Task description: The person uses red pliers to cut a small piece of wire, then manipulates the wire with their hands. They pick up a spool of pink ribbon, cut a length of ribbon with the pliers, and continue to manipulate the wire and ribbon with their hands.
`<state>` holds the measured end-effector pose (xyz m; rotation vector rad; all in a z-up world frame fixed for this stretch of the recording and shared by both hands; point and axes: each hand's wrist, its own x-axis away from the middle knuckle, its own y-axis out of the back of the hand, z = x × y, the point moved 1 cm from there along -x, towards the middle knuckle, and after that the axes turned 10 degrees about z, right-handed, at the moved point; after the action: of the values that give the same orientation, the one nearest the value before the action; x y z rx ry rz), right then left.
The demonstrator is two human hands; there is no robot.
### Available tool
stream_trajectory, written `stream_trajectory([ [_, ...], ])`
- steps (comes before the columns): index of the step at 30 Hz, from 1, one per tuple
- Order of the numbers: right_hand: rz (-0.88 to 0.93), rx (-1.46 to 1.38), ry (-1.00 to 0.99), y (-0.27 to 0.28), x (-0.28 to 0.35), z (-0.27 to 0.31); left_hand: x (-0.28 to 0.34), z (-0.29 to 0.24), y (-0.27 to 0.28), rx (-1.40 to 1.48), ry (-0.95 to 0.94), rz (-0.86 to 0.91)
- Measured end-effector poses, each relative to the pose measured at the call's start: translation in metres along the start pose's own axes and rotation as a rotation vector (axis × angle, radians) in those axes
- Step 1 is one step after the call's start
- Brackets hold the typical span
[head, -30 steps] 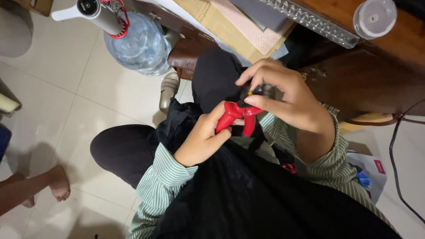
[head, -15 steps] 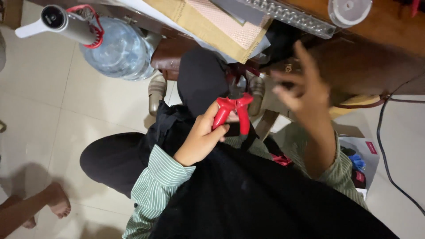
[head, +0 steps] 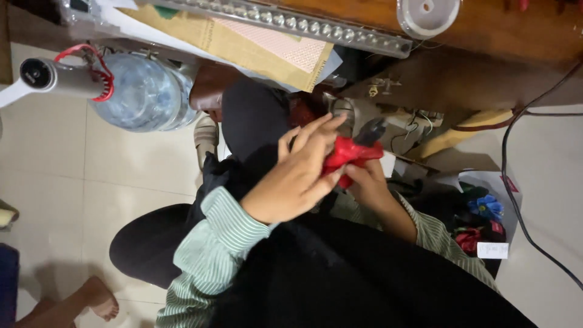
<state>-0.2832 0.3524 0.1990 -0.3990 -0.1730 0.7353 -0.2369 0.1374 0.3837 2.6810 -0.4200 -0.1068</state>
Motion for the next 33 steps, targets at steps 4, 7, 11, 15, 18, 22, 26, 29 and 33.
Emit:
stream_trajectory([
  [4,-0.192,-0.074,0.078,0.008,-0.016,0.018,-0.041,0.019,0.012,-0.058,0.060,-0.079],
  [7,-0.056,-0.007,0.101,-0.048,-0.047,0.099,-0.081,0.044,0.007,0.202,0.064,-0.276],
  [11,-0.110,0.378,0.044,-0.026,-0.047,0.110,-0.113,0.071,-0.011,0.296,0.063,-0.507],
  [15,-0.151,0.654,-0.007,0.029,-0.035,0.083,-0.120,0.072,-0.015,0.491,0.077,-0.610],
  [18,-0.126,0.747,-0.093,0.008,-0.045,0.108,-0.115,0.044,-0.005,0.441,0.169,-0.598],
  [22,-0.064,0.655,0.015,0.025,-0.050,0.099,-0.114,0.053,-0.012,0.414,0.009,-0.702],
  [26,-0.028,0.799,0.033,0.005,-0.057,0.122,-0.105,0.035,-0.001,0.107,-0.056,-0.764],
  [29,-0.017,0.905,0.053,-0.011,-0.056,0.138,-0.102,0.026,0.004,0.023,-0.093,-0.799],
  [33,-0.025,0.907,0.041,-0.007,-0.046,0.130,-0.097,0.019,0.006,-0.133,-0.146,-0.848],
])
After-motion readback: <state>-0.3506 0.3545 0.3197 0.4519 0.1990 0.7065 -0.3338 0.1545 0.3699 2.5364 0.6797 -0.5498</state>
